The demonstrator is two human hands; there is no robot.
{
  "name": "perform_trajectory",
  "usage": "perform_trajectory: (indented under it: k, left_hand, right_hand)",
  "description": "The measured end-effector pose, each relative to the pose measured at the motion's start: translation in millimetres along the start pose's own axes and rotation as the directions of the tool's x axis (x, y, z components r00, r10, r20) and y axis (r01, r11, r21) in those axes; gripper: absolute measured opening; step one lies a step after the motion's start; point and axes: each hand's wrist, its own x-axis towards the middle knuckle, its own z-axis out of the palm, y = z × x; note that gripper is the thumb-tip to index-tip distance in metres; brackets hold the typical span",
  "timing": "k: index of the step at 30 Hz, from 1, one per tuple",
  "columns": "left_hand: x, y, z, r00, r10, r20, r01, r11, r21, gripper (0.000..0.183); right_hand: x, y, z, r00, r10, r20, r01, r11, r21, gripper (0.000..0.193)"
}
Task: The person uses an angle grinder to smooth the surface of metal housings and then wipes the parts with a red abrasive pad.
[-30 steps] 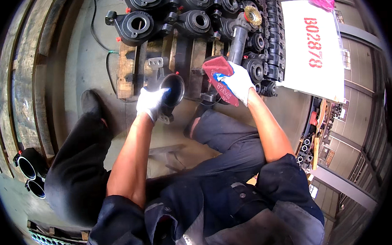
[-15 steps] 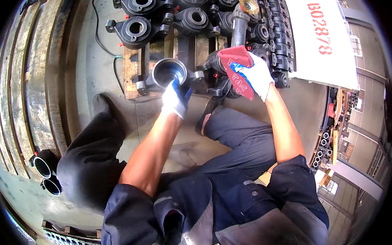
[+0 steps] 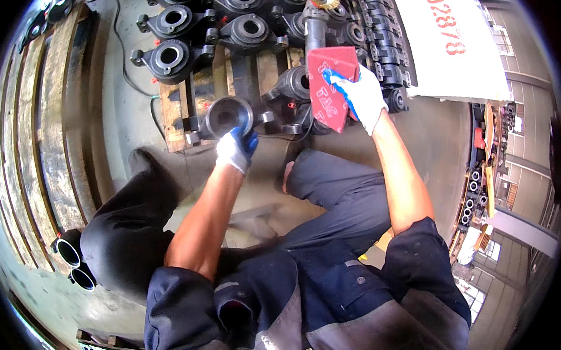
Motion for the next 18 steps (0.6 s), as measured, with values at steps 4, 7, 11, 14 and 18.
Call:
perform_trajectory:
  k: [4, 7, 11, 14, 18]
  left_hand:
    - [-1.7, 18.9, -12.7, 0.991, 0.099, 0.094, -0.120, 0.962, 0.246, 0.031]
    - [-13.8, 14.2, 6.0, 0.998, -0.034, 0.051, 0.023, 0.978, 0.209, 0.042]
    - [-50.4, -9.5, 26.4, 0.996, -0.044, -0.075, 0.066, 0.946, 0.318, 0.074]
    - [-89.3, -13.6, 37.8, 0.997, -0.076, -0.022, 0.078, 0.909, 0.409, 0.071]
    - [-164.8, -8.0, 98.9, 0.973, -0.109, 0.202, -0.069, 0.700, 0.711, 0.059]
  right_hand:
    - [19.6, 0.7, -14.7, 0.980, -0.100, -0.172, 0.099, 0.995, -0.010, 0.042]
    - [27.0, 1.3, -64.1, 0.889, -0.097, -0.447, 0.080, 0.995, -0.056, 0.041]
    - [43.6, 38.9, -127.9, 0.737, -0.046, -0.674, 0.263, 0.939, 0.223, 0.040]
    - [56.1, 59.1, -134.5, 0.728, 0.009, -0.685, 0.302, 0.893, 0.333, 0.049]
    - [70.9, 47.3, -160.4, 0.720, 0.167, -0.673, 0.372, 0.726, 0.578, 0.044]
